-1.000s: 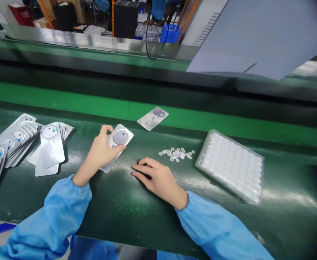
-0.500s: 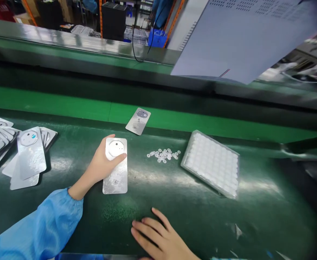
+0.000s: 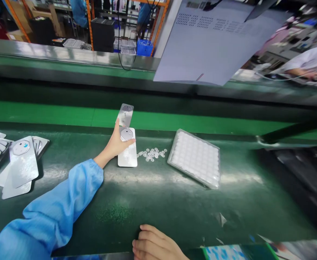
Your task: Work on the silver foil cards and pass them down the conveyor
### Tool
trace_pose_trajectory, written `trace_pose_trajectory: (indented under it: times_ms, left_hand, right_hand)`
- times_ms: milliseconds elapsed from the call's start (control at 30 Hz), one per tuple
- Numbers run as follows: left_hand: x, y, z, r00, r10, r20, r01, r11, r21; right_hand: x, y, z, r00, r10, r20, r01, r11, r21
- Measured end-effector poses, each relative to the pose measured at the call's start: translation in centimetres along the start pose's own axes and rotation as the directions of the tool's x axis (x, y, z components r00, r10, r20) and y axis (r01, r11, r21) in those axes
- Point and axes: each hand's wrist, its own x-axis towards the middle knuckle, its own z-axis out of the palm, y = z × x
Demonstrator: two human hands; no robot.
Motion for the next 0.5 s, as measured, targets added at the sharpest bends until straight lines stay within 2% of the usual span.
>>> trace_pose_trajectory:
  times_ms: [100,167,267,333,400,500]
  left_hand:
    - [-0.5,0.2,0.1,0.998,-0.005,-0.055,0.003,0.999,-0.039]
    - [-2.7,0.4,-0.6,0.999,0.044,-0.002,-0.044,0.999,-0.005]
    - [-7.0,0.5,-2.0,0.988,0.141,0.06,-0.146,0.985,0.089]
    - [-9.6,0.3,-2.5,0.987,0.153,0.048,-0.158,0.979,0.13]
    - [-11.4,0.1,-2.6,0.99,0.137,0.036,-0.141,0.978,0.152]
    - [-12.5,-0.2,-2.4,0.983,0.176,0.05,-0.182,0.967,0.179]
  right_hand:
    - [0.0,0.2,-0.6,0.994,0.107,-0.017,-0.103,0.981,0.163]
    - [0.4,0.8,-1.3,0.961,0.266,-0.073,-0.231,0.922,0.309]
    - [2.1,2.5,-3.0,0.84,0.521,-0.153,-0.414,0.796,0.441]
    - [3.9,4.1,-4.3,0.774,0.618,-0.137,-0.51,0.737,0.444]
    - [6.2,5.8,-5.4,0.77,0.634,-0.071,-0.554,0.719,0.42]
    - [9.2,7.6,-6.2,0.831,0.556,0.013,-0.506,0.746,0.432]
